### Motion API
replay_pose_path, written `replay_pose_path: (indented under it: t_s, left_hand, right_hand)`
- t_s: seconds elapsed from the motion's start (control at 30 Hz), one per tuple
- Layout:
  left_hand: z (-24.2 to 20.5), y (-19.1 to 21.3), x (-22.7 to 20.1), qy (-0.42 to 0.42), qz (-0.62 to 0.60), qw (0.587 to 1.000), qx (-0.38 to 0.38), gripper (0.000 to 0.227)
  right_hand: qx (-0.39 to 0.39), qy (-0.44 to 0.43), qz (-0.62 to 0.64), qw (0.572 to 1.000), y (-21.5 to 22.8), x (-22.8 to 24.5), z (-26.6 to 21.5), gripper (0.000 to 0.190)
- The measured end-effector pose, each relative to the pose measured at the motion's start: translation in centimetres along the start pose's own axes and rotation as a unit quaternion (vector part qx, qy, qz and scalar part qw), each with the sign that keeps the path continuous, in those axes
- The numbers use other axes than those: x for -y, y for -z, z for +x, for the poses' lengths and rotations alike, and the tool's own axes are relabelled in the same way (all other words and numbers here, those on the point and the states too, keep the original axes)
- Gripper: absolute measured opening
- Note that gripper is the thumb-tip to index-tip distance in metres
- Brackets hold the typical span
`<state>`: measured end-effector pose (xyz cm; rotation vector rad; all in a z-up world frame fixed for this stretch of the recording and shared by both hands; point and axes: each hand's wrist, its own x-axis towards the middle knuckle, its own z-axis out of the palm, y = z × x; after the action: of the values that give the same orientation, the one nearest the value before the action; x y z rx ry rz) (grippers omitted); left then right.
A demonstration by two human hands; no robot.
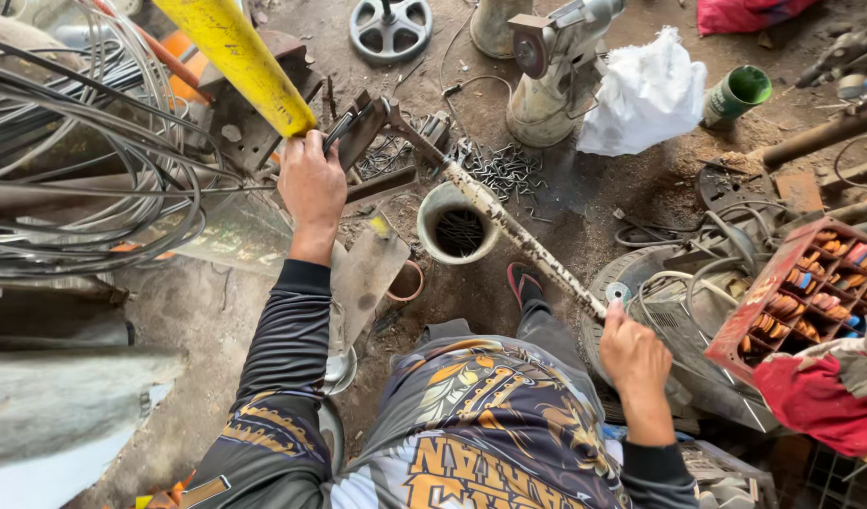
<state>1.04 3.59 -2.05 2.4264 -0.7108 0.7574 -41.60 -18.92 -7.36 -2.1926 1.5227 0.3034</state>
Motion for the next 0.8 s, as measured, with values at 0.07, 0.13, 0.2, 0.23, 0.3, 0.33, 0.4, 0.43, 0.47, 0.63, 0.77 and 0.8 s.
replay_pose_path:
  t_s: [0.07,0.13,0.2,0.23,0.3,0.33,0.4,0.43,0.47,0.63,0.77,0.8]
  left_hand:
    - [0.2,-0.1,0.0,-0.001,0.002,1.000,0.004,0.021]
    - [1.0,-0.3,0.0,-0.002,0.006,1.000,0.004,0.022]
    - [1.1,-0.3,0.1,-0.003,0.014,1.000,0.011,0.023]
    - [0.7,-0.2,0.2,-0.004,0.007,1.000,0.017,0.022]
    - [-0.1,0.0,0.5,-0.002,-0.008,1.000,0.028,0.021]
    - [-0.6,0.2,0.7,0.002,-0.005,0.999,0.040,0.021]
    - [1.6,-0.4,0.1,0.005,-0.007,0.999,0.033,0.022]
    - [1.1,-0.2,0.1,0.005,-0.007,0.999,0.036,0.023]
    - [0.6,-0.2,0.1,0.006,-0.006,0.999,0.039,0.023]
    - [0.3,0.2,0.4,-0.016,-0.001,0.999,0.045,0.025]
    - [1.4,0.6,-0.4,-0.017,-0.026,0.999,0.035,0.023]
    - [1.7,0.6,-0.4,-0.016,-0.043,0.999,0.029,0.022]
  right_hand:
    - [-0.042,0.017,-0.003,0.999,-0.4,0.1,-0.8,0.077]
    - [-0.078,0.027,0.001,0.997,-0.7,0.5,-0.6,0.074]
    - [-0.098,0.024,0.008,0.995,-1.9,0.7,-1.7,0.070]
    - [-0.090,0.007,0.003,0.996,-2.4,0.5,-2.5,0.071]
    - [-0.076,-0.023,-0.010,0.997,-3.1,0.9,-4.7,0.074]
    - [-0.065,-0.016,0.000,0.998,-3.2,1.1,-6.1,0.071]
    - [-0.073,0.012,0.030,0.997,-1.7,2.5,-4.5,0.066]
    - [-0.071,0.011,0.027,0.997,-2.2,2.0,-5.3,0.065]
    - [-0.070,0.010,0.024,0.997,-2.8,1.4,-5.8,0.065]
    - [-0.201,0.193,-0.011,0.960,-5.3,-2.7,-1.9,0.048]
    - [-0.354,0.322,-0.130,0.868,-1.6,-2.6,4.5,0.033]
    - [-0.370,0.365,-0.104,0.848,1.2,-1.6,7.4,0.025]
